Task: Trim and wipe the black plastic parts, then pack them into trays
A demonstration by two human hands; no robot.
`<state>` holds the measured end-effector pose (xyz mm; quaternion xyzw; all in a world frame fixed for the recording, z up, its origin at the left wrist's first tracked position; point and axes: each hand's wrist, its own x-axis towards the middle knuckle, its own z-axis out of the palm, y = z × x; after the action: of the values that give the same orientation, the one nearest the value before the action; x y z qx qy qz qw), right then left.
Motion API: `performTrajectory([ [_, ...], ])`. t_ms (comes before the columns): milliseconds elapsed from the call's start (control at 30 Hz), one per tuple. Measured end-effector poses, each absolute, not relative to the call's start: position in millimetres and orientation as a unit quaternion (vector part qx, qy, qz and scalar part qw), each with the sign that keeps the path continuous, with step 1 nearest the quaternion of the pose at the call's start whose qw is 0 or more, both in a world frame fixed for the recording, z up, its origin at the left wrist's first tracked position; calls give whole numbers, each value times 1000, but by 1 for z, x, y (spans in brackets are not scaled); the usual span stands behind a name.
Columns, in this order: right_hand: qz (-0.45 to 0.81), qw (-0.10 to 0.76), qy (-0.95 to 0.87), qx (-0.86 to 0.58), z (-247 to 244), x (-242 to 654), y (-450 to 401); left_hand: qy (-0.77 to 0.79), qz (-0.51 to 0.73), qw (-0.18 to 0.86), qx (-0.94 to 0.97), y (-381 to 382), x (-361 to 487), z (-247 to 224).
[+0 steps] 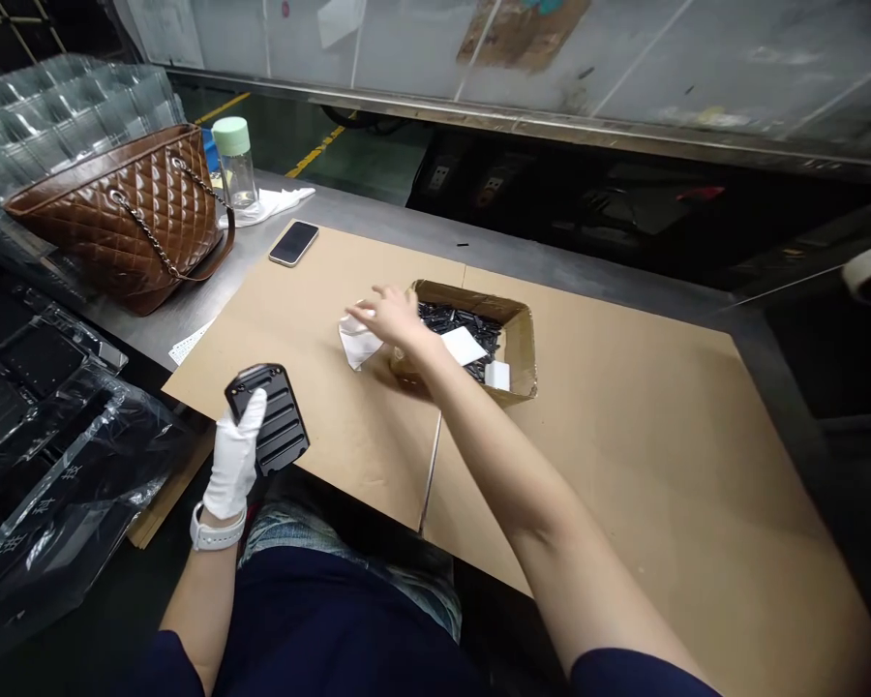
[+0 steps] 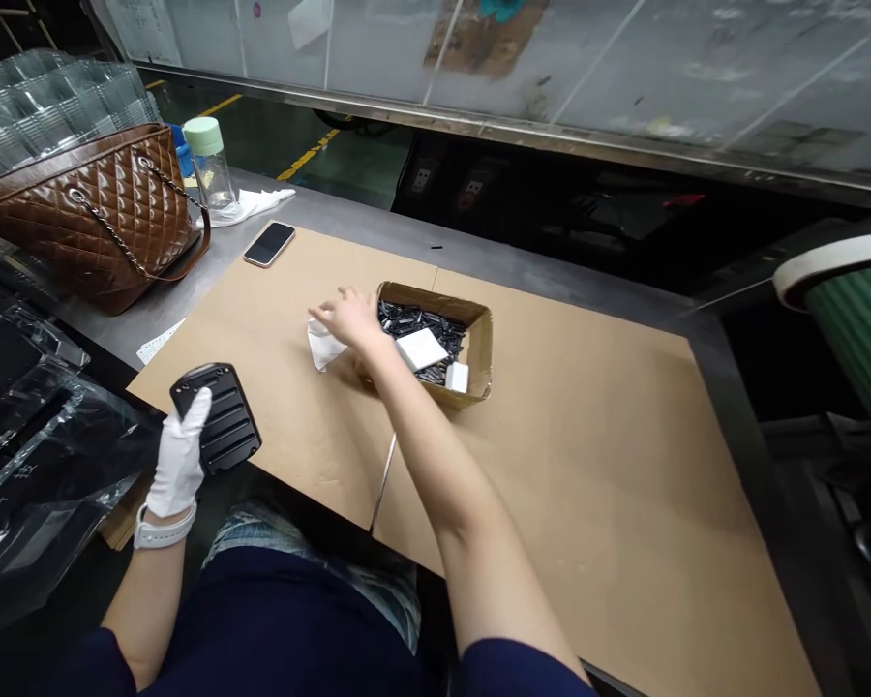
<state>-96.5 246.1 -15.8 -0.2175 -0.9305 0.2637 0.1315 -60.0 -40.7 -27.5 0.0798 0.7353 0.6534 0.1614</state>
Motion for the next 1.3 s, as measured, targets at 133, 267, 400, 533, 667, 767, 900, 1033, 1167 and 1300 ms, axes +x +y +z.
performTrajectory([
  [133, 218, 114, -926, -286, -14, -34, 301, 762, 602, 176, 160, -23, -50, -25],
  [267, 198, 56, -918, -338, -32, 9, 323, 777, 531, 236, 243, -5, -33, -25],
  [400, 179, 120, -915, -341, -36, 18, 304, 784, 496, 241, 285, 4, -21, -25],
  [533, 315, 258, -889, -211, -21, 35, 244, 815, 456, 203, 294, 4, -18, -21],
  [667, 456, 172, -870, -78, -17, 55, 182, 828, 416, 157, 343, 6, -19, -16],
  [767, 501, 186, -840, -95, -22, 59, 167, 835, 385, 141, 366, 3, -21, -16],
  [900, 355, 170, -918, -50, -19, 59, 176, 839, 349, 128, 398, -3, -24, -20],
  [1033, 385, 227, -895, 7, -10, 57, 169, 835, 361, 159, 385, -3, -19, -15],
  [1167, 508, 306, -805, -14, -14, 50, 148, 832, 354, 214, 370, 3, -11, -4],
  [1300, 445, 287, -848, -25, -17, 51, 136, 843, 350, 188, 361, 1, -13, -2],
])
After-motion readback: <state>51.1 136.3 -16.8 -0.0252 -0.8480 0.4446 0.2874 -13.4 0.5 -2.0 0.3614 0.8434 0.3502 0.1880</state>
